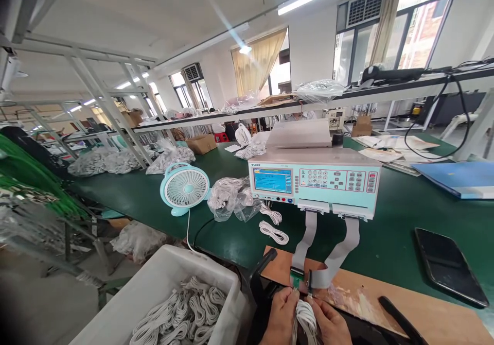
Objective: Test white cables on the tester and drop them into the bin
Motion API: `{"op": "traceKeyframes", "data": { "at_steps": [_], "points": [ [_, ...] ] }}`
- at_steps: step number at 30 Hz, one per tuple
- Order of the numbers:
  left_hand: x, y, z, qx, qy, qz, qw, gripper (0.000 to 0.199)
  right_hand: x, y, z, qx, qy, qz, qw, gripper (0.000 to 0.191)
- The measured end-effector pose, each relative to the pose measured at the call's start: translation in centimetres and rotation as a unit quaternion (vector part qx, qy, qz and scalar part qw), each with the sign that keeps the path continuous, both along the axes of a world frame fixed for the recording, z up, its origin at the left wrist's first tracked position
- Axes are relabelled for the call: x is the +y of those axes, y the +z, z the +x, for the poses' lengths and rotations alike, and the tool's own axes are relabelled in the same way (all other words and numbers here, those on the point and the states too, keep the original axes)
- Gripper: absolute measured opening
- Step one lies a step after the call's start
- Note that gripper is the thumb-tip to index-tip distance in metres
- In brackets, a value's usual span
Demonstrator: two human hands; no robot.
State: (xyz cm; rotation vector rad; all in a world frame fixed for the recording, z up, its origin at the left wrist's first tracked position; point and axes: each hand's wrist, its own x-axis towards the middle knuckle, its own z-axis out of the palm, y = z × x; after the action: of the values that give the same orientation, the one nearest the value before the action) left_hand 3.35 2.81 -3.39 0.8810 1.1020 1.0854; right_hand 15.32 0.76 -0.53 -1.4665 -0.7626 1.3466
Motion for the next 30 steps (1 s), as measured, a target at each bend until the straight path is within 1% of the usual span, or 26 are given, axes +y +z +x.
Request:
{"op": "traceKeyframes", "data": {
  "at_steps": [3, 5, 7, 9, 10, 11, 12, 13, 14, 15, 16, 17, 18, 20, 21, 23, 25, 27, 28, 29, 30],
  "points": [
    [-0.6, 1.0, 0.3, 0.025, 0.056, 0.026, 0.998, 0.054, -0.4, -0.6, -1.0, 0.023, 0.005, 0.009, 1.0, 0.036],
    [-1.5, 1.7, 0.5, -0.003, 0.044, 0.015, 0.999, 0.049, -1.1, -0.9, -1.6, 0.038, 0.003, 0.023, 0.999, 0.037],
    [-2.6, 2.1, 0.6, -0.021, 0.033, -0.011, 0.999, 0.044, -2.1, -0.8, -1.2, 0.054, 0.009, 0.022, 0.998, 0.038],
    [-3.5, 2.2, 0.5, -0.052, 0.014, -0.064, 0.996, 0.041, -3.2, -0.4, 1.0, 0.034, 0.029, 0.01, 0.999, 0.037],
    [-3.9, 2.2, 0.3, -0.08, 0.003, -0.096, 0.992, 0.041, -3.8, -0.1, 2.9, -0.004, 0.047, 0.007, 0.999, 0.036],
    [-4.3, 2.2, 0.1, -0.115, -0.006, -0.127, 0.985, 0.042, -4.6, 0.1, 5.0, -0.07, 0.064, 0.005, 0.995, 0.034],
    [-4.6, 2.1, -0.2, -0.153, -0.011, -0.157, 0.976, 0.042, -5.4, 0.4, 7.3, -0.161, 0.092, 0.007, 0.983, 0.031],
    [-4.7, 2.1, -0.4, -0.191, -0.008, -0.183, 0.964, 0.041, -6.3, 0.6, 9.5, -0.274, 0.111, 0.008, 0.955, 0.027],
    [-4.8, 2.0, -0.5, -0.222, 0.002, -0.203, 0.954, 0.041, -7.1, 0.7, 11.3, -0.387, 0.1, 0.003, 0.917, 0.023],
    [-4.9, 2.0, -0.5, -0.247, 0.014, -0.221, 0.943, 0.041, -7.9, 0.8, 12.4, -0.473, 0.089, 0.023, 0.876, 0.02],
    [-4.8, 1.9, -0.4, -0.266, 0.024, -0.239, 0.934, 0.041, -8.7, 0.9, 12.9, -0.529, 0.092, 0.054, 0.842, 0.019],
    [-4.7, 1.9, -0.2, -0.277, 0.03, -0.256, 0.926, 0.041, -9.3, 1.0, 12.7, -0.552, 0.114, 0.098, 0.82, 0.021],
    [-4.5, 2.0, 0.1, -0.28, 0.031, -0.271, 0.92, 0.042, -9.8, 1.1, 11.8, -0.546, 0.16, 0.146, 0.809, 0.024],
    [-4.2, 2.1, 0.7, -0.264, 0.01, -0.294, 0.919, 0.041, -10.3, 1.6, 8.9, -0.489, 0.289, 0.232, 0.79, 0.032],
    [-4.1, 2.2, 1.0, -0.247, -0.009, -0.3, 0.921, 0.041, -10.4, 1.9, 7.3, -0.475, 0.343, 0.256, 0.769, 0.036],
    [-4.1, 2.2, 1.5, -0.205, -0.059, -0.303, 0.929, 0.042, -10.2, 2.5, 4.7, -0.487, 0.41, 0.3, 0.71, 0.037],
    [-4.5, 1.8, 2.0, -0.154, -0.111, -0.301, 0.934, 0.043, -9.9, 2.6, 3.2, -0.515, 0.454, 0.34, 0.642, 0.028],
    [-5.4, 1.0, 2.5, -0.096, -0.164, -0.303, 0.934, 0.043, -10.0, 2.1, 2.4, -0.524, 0.486, 0.383, 0.585, 0.016],
    [-6.0, 0.5, 2.7, -0.069, -0.197, -0.308, 0.928, 0.042, -10.2, 1.7, 2.2, -0.521, 0.497, 0.403, 0.565, 0.011],
    [-6.6, 0.0, 2.9, -0.048, -0.231, -0.315, 0.919, 0.042, -10.4, 1.3, 1.9, -0.512, 0.508, 0.418, 0.552, 0.006],
    [-7.2, -0.6, 3.1, -0.036, -0.261, -0.319, 0.91, 0.042, -10.6, 0.8, 1.7, -0.495, 0.521, 0.422, 0.552, 0.005]
  ]
}}
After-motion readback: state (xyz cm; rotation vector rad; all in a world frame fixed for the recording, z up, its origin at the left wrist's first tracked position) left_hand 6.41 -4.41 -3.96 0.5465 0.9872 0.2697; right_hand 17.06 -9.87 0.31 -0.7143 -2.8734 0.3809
